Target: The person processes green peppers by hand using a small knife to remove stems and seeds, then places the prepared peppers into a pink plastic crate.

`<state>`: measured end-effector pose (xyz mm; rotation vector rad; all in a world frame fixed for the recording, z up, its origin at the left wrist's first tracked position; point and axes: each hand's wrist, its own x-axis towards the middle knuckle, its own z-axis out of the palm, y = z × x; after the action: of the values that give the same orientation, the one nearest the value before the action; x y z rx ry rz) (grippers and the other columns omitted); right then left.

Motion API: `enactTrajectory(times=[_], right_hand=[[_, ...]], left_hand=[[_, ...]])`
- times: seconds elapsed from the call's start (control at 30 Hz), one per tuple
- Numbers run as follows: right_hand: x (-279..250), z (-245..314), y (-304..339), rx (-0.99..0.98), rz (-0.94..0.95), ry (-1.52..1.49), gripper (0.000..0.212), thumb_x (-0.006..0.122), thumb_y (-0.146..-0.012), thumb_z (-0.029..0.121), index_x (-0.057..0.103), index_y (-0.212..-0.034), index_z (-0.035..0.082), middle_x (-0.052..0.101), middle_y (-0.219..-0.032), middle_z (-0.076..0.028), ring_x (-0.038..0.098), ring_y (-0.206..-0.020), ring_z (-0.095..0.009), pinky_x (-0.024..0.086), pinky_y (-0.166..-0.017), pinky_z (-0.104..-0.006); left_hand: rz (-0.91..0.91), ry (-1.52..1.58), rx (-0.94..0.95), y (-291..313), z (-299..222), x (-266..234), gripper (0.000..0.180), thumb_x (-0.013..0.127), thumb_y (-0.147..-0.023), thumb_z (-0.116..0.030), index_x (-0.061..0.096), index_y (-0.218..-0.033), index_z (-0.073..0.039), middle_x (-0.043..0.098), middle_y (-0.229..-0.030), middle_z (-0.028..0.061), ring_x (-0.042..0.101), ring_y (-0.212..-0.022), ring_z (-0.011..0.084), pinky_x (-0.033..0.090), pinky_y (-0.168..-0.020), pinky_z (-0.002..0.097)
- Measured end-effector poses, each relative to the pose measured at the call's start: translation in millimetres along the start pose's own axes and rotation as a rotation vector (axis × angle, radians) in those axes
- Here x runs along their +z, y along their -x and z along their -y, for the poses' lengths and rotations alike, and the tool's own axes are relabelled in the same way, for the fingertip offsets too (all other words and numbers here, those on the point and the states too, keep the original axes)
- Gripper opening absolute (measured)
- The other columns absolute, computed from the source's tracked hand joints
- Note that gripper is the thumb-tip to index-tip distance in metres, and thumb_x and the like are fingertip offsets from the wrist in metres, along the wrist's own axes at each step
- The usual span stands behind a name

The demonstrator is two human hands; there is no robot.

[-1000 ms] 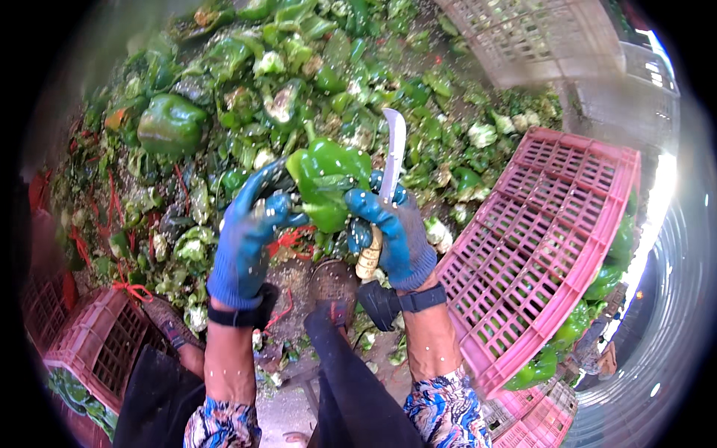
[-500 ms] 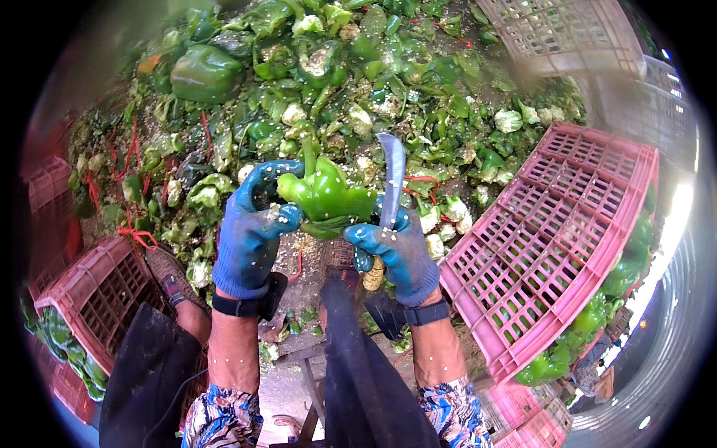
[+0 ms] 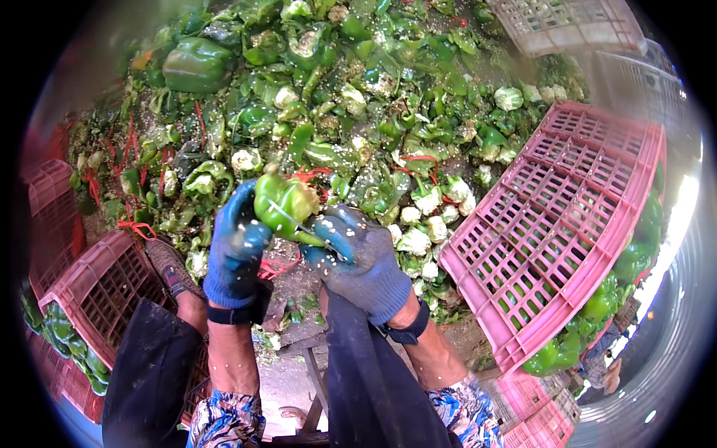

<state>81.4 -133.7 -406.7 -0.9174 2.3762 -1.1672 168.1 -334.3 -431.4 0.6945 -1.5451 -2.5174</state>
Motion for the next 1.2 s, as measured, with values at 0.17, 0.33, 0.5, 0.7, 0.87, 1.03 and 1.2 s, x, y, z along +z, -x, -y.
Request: enactTrajectory(times=[0.17, 0.33, 0.5, 0.7, 0.87, 1.03, 1.2], right_hand=[[-3.2, -5.9, 0.9, 0.021, 0.12, -0.019, 0.044, 0.087, -0.081, 0.017, 0.076, -0.123, 0.009, 0.077, -0.119, -0.017, 0.079, -0.091, -0.035, 0.064, -0.078, -0.04], [-8.7, -1.1, 4.1, 0.4, 0.298, -0.338, 0.05, 0.087, -0.087, 0.013, 0.072, -0.134, 0.002, 0.08, -0.11, -0.008, 0.078, -0.087, -0.021, 0.062, -0.076, -0.0354], [-41.7, 13.9, -6.0, 0.713, 0.105, -0.691, 0.062, 0.088, -0.09, 0.025, 0.067, -0.141, -0.003, 0.076, -0.092, -0.005, 0.064, -0.069, -0.007, 0.053, -0.062, -0.0275], [-25.3, 20.8, -22.5, 0.775, 0.037, -0.702, 0.043, 0.083, -0.098, 0.023, 0.068, -0.126, -0.006, 0.074, -0.089, -0.007, 0.067, -0.065, -0.009, 0.053, -0.055, -0.0261], [-20.6, 11.6, -14.6, 0.835, -0.131, -0.698, 0.041, 0.085, -0.095, 0.017, 0.067, -0.125, -0.004, 0.075, -0.089, -0.007, 0.07, -0.067, -0.013, 0.057, -0.059, -0.03], [-30.3, 11.8, -18.9, 0.462, 0.098, -0.203, 0.044, 0.087, -0.089, 0.019, 0.069, -0.124, 0.001, 0.077, -0.097, -0.017, 0.078, -0.086, -0.03, 0.061, -0.078, -0.0405], [-39.8, 8.8, -31.2, 0.14, 0.115, -0.256, 0.046, 0.088, -0.086, 0.017, 0.069, -0.124, 0.001, 0.077, -0.1, -0.017, 0.077, -0.087, -0.032, 0.061, -0.08, -0.0398]], left_hand=[[-0.034, -0.093, -0.122, -17.8, -9.5, 20.3, 0.049, 0.091, -0.08, -0.019, 0.073, -0.122, 0.0, 0.077, -0.11, 0.0048, 0.071, -0.101, 0.0121, 0.058, -0.094, 0.0315], [-0.048, -0.146, -0.237, -9.6, -13.1, 15.8, 0.055, 0.09, -0.075, -0.026, 0.073, -0.121, 0.0, 0.076, -0.114, 0.0041, 0.07, -0.105, 0.0136, 0.055, -0.098, 0.032], [-0.049, -0.026, -0.012, -8.5, 5.9, 17.8, 0.062, 0.098, -0.073, -0.021, 0.072, -0.125, -0.001, 0.075, -0.117, 0.0048, 0.07, -0.106, 0.0149, 0.056, -0.1, 0.0321], [-0.047, -0.479, 0.28, -3.0, 8.0, 36.3, 0.054, 0.089, -0.079, -0.009, 0.071, -0.129, -0.002, 0.075, -0.12, 0.0092, 0.072, -0.107, 0.0172, 0.058, -0.097, 0.0336], [-0.074, -0.386, 0.116, 0.6, 4.9, 43.8, 0.06, 0.09, -0.082, -0.017, 0.068, -0.136, -0.002, 0.076, -0.123, 0.0123, 0.073, -0.106, 0.0191, 0.059, -0.097, 0.0354], [0.092, -0.52, 0.009, -16.8, -12.6, 35.9, 0.06, 0.09, -0.088, -0.018, 0.067, -0.14, 0.0, 0.074, -0.13, 0.0106, 0.071, -0.118, 0.0189, 0.056, -0.104, 0.0354], [0.101, -0.185, -0.206, -26.1, -21.5, 35.6, 0.047, 0.088, -0.09, -0.021, 0.073, -0.127, 0.002, 0.077, -0.118, 0.0092, 0.072, -0.108, 0.016, 0.057, -0.1, 0.0326]])
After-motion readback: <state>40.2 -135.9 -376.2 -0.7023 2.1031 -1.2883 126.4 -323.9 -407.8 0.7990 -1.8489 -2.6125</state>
